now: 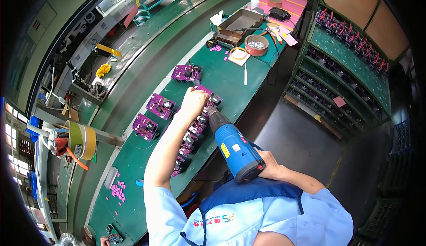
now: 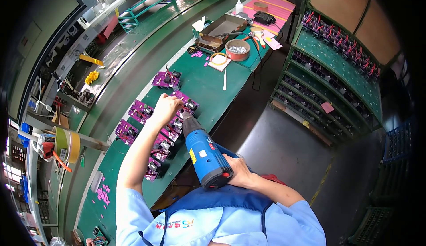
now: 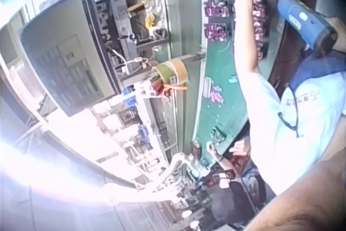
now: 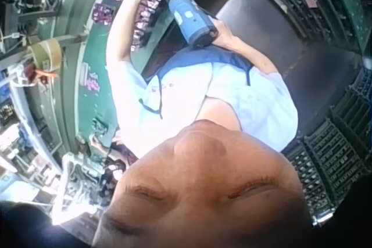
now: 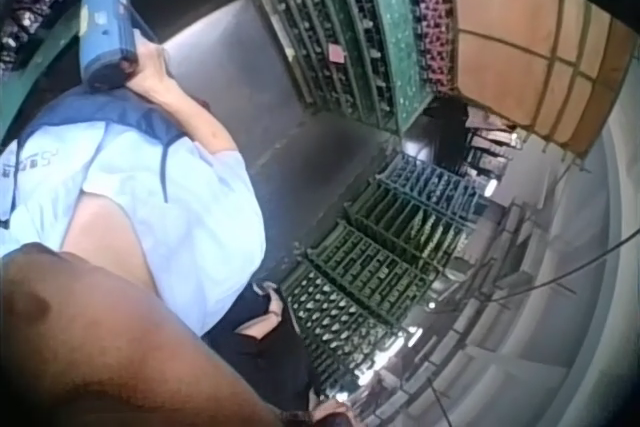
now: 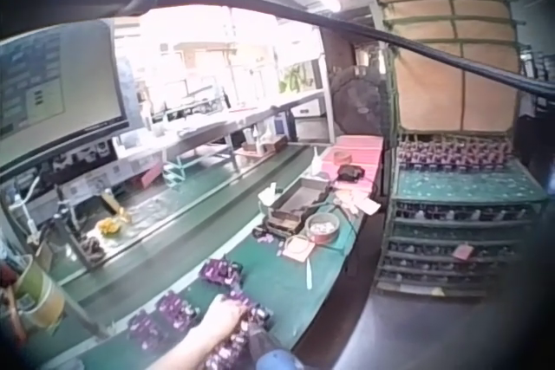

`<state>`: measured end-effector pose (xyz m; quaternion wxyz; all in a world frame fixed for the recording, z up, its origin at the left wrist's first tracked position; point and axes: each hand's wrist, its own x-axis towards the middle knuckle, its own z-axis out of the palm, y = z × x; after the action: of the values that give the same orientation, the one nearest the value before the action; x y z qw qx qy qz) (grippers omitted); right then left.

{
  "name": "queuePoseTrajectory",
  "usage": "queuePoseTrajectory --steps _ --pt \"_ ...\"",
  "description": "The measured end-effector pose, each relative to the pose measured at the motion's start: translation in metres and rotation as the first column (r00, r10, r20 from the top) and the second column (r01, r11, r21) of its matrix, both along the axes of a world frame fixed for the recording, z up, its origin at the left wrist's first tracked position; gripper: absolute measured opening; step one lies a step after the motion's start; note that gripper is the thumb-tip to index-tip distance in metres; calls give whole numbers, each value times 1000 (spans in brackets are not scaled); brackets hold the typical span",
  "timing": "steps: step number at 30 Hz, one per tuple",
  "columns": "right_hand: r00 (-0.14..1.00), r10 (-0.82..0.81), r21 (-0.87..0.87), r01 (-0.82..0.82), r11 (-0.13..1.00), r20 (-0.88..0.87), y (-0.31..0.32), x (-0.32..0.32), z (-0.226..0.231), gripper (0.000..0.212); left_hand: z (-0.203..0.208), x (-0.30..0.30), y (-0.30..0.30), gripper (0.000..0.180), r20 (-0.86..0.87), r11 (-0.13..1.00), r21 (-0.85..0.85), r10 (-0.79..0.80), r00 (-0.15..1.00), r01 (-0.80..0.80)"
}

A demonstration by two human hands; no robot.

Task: The person assembles electronic components onto printed circuit boards by hand, then applies heat-shrink tubing to the assembled components using a heat gun.

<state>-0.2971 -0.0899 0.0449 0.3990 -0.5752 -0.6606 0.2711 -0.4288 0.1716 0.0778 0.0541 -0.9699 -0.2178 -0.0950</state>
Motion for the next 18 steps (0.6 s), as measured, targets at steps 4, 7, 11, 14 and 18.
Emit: queuePoseTrajectory --steps 4,7,11,14,18 --pt "1000 -11 -19 11 1000 -29 5 -1 0 45 -2 -5 4 7 18 1000 -23 21 1000 -20" --pt "1000 -2 -34 2 999 -22 6 -1 3 46 1 -4 4 8 3 997 -52 59 998 -58" --pt "1000 20 -31 -20 999 -13 7 -1 0 47 -3 -8 8 13 -18 992 -66 108 994 -109" --pt "999 27 -65 -29 997 -20 4 2 8 49 0 -14 6 15 -26 980 -127 151 988 -153" --pt "1000 6 -172 -9 985 -20 -6 15 0 50 2 -16 6 15 -42 966 -178 186 982 -190"
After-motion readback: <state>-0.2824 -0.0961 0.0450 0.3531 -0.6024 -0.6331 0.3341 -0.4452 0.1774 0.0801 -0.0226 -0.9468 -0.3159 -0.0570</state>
